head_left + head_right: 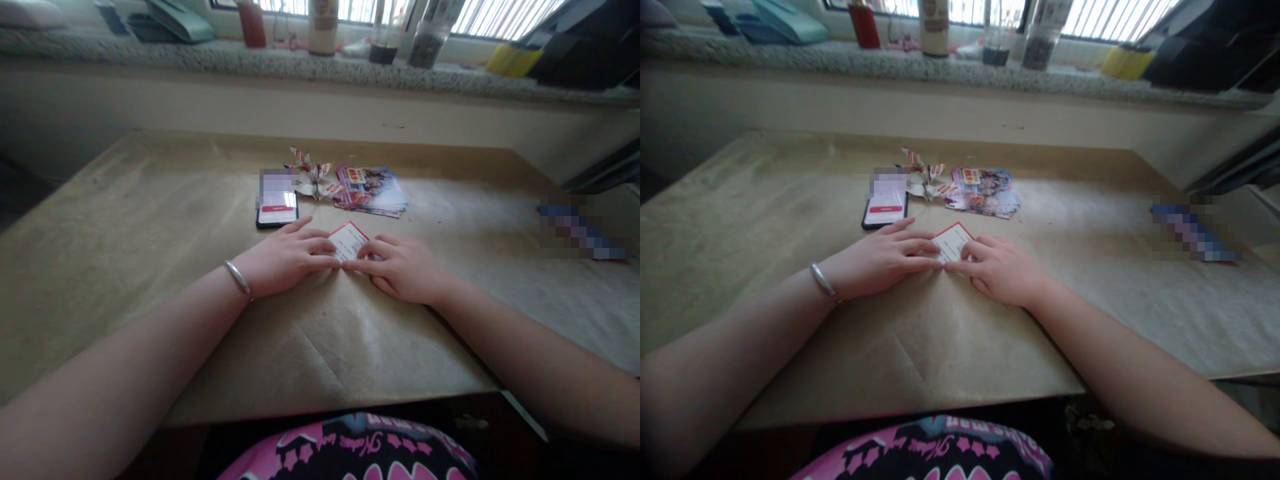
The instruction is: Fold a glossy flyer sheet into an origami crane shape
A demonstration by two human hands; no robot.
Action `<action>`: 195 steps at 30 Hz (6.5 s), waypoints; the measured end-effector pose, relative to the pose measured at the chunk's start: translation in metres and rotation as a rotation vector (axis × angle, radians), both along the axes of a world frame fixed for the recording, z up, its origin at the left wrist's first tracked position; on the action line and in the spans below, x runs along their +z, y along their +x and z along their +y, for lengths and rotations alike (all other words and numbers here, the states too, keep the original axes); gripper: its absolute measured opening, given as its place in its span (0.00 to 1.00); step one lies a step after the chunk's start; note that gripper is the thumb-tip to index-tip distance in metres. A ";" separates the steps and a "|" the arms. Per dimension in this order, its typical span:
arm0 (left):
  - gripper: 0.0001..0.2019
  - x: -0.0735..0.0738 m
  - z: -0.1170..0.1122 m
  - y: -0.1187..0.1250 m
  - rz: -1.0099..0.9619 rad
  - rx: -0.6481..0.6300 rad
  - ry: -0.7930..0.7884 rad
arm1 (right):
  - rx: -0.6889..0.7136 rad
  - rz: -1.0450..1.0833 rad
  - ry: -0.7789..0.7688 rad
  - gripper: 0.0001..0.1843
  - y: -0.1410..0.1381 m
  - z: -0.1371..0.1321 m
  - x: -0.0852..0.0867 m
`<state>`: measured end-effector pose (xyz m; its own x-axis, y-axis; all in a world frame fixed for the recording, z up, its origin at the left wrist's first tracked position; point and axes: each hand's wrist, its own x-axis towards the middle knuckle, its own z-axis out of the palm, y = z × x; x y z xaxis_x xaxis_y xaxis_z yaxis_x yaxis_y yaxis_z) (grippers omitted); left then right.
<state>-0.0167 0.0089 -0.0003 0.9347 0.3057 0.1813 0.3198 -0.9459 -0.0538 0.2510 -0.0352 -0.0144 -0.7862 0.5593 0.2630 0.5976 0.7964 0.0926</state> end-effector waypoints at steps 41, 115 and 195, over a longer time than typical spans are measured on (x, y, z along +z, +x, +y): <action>0.17 0.017 0.002 -0.010 0.111 0.122 0.096 | -0.084 0.008 -0.017 0.21 0.000 0.006 0.001; 0.18 0.039 0.002 -0.031 0.278 0.250 0.017 | -0.078 -0.007 -0.001 0.21 0.003 0.006 -0.001; 0.17 0.015 -0.018 0.005 0.104 0.556 0.058 | -0.461 0.309 -0.153 0.21 0.009 0.019 -0.014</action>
<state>-0.0119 -0.0091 0.0142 0.6501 0.7491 0.1279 0.7589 -0.6315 -0.1589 0.2597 -0.0157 -0.0285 -0.3521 0.8757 0.3305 0.8670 0.4382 -0.2373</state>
